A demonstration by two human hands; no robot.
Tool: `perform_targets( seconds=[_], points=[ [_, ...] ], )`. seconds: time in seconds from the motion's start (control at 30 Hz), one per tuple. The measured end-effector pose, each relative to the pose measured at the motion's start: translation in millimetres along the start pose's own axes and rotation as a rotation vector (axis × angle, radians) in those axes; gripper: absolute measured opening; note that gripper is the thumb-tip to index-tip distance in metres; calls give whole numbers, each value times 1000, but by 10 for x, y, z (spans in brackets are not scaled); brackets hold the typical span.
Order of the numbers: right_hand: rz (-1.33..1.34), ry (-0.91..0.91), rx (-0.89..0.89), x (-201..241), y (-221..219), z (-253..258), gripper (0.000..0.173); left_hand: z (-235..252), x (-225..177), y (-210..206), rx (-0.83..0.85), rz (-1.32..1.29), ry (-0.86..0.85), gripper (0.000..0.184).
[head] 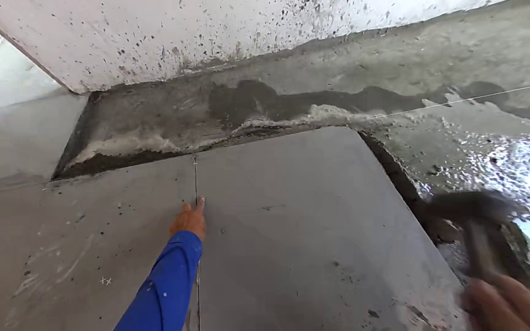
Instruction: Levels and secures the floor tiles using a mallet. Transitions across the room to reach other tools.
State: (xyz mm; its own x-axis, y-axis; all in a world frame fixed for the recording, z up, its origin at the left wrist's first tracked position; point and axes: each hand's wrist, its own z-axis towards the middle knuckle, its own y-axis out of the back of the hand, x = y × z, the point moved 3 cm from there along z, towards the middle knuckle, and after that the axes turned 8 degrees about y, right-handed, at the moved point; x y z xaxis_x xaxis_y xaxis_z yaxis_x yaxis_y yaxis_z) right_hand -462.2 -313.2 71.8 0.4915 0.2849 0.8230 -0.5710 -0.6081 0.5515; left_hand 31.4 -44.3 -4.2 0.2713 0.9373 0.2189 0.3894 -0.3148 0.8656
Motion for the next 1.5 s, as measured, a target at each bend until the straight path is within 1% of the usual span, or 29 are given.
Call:
perform_targets(
  seconds=[0.03, 0.1, 0.17, 0.2, 0.27, 0.33, 0.4, 0.43, 0.53, 0.63, 0.73, 0.8, 0.83, 0.93, 1.0, 1.1, 1.2, 1.3, 1.37, 1.4, 1.47, 1.5],
  points=[
    [46, 30, 103, 351, -311, 350, 46, 25, -15, 10, -5, 2, 3, 86],
    [148, 0, 259, 865, -983, 949, 44, 35, -11, -3, 1, 12, 4, 87],
    [254, -21, 408, 1215, -1635, 1377, 47, 38, 34, -28, 32, -15, -1, 91],
    [300, -8, 436, 1357, -1952, 1522, 47, 51, 56, -23, 43, -41, -7, 93],
    [317, 42, 454, 1558, -2522, 1702, 51, 71, 83, -17, 72, -81, -10, 95],
    [257, 50, 481, 1644, -2954, 1793, 53, 72, 97, -12, 100, -93, -10, 95],
    [192, 26, 508, 1696, -3201, 1830, 53, 85, 116, 4, 110, -98, -8, 95],
    [176, 26, 512, 1730, -3250, 1821, 53, 95, 126, 16, 117, -102, -10, 94],
    [125, 53, 516, 1756, -3309, 1794, 56, 116, 148, 39, 123, -111, -22, 92],
    [110, 40, 530, 1771, -3329, 1819, 54, 124, 145, 60, 131, -113, -32, 90],
    [97, 85, 518, 1771, -3309, 1803, 55, 121, 147, 74, 135, -107, -33, 91],
    [79, 40, 568, 1767, -3291, 1820, 55, 118, 147, 73, 140, -103, -31, 91],
    [90, 30, 564, 1765, -3273, 1813, 54, 111, 145, 72, 142, -96, -30, 91],
    [94, 75, 520, 1697, -3223, 1737, 56, 112, 155, 66, 145, -80, -23, 90],
    [79, 45, 550, 1629, -3175, 1715, 56, 107, 164, 52, 148, -83, -18, 90],
    [163, -4, 558, 1640, -2990, 1666, 54, 124, 155, 94, 145, -68, -41, 89],
    [304, 34, 499, 1410, -2752, 1349, 53, 52, 209, 127, 127, -42, -78, 85],
    [315, 51, 487, 1189, -2313, 1036, 51, -53, 389, 161, 63, -53, -111, 79],
    [264, 40, 465, 989, -2014, 838, 50, -203, 633, 155, 4, -113, -113, 66],
    [228, 29, 458, 866, -1869, 705, 51, -349, 798, 99, 0, -160, -114, 59],
    [177, 25, 434, 637, -1618, 490, 52, -722, 1164, -55, 45, -250, -131, 43],
    [163, 13, 419, 535, -1512, 390, 53, -961, 1343, -167, 103, -294, -128, 36]
  ],
)
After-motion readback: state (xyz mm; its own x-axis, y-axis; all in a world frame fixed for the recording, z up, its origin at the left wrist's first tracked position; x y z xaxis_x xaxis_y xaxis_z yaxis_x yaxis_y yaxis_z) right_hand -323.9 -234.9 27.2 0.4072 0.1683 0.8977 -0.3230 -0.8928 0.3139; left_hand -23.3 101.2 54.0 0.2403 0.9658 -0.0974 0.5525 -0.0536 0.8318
